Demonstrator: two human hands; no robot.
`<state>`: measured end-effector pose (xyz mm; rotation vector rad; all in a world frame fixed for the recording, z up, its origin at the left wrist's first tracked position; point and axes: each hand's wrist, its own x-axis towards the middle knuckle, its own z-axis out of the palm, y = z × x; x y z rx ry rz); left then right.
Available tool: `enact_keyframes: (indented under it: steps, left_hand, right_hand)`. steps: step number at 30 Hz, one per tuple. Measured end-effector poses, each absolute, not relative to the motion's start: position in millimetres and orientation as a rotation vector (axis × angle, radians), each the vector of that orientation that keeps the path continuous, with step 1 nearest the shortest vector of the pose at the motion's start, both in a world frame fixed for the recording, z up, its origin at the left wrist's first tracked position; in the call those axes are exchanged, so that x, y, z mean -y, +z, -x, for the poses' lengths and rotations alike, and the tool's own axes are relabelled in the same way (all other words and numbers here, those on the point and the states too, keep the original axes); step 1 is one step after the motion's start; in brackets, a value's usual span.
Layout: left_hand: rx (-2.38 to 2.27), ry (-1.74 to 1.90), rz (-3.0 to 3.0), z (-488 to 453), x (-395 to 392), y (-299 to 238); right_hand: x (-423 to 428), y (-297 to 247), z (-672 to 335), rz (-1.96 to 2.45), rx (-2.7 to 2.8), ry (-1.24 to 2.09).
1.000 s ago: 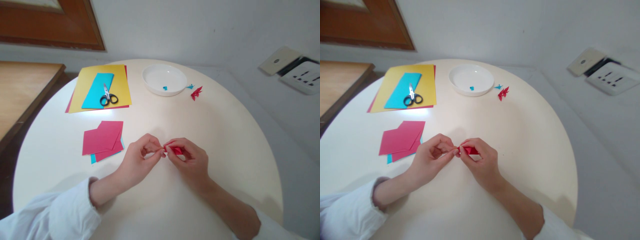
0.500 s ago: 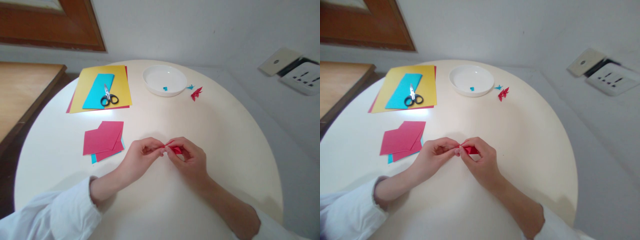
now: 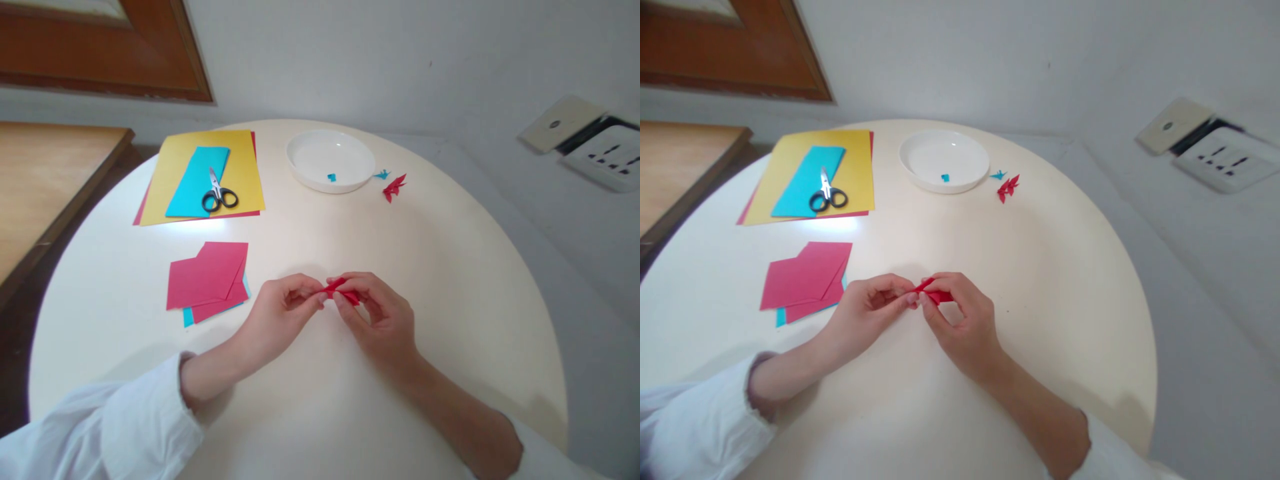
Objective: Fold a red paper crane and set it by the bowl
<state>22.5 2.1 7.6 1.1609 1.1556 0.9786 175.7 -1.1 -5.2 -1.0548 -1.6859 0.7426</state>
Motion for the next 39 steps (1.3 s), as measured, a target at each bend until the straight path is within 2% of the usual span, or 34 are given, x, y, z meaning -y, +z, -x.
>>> enact_keyframes:
  steps: [10, 16, 22, 39]
  left_hand:
    - [-1.143, 0.956, -1.248, -22.4, -0.2, 8.0]
    - [-1.211, 0.961, -1.174, -21.4, -0.4, 9.2]
    - [-1.24, 0.985, -1.154, -20.7, 0.1, 9.3]
    - [-1.174, 1.022, -1.138, -21.7, -0.3, 10.8]
  right_hand:
    - [2.5, -1.0, -173.7, 1.052, 1.757, 0.72]
    - [0.4, 3.1, -173.2, 1.031, 1.792, 0.419]
    - [1.2, 3.4, -174.6, 1.035, 1.802, 0.31]
    - [0.1, 1.8, -172.5, 1.007, 1.924, 0.285]
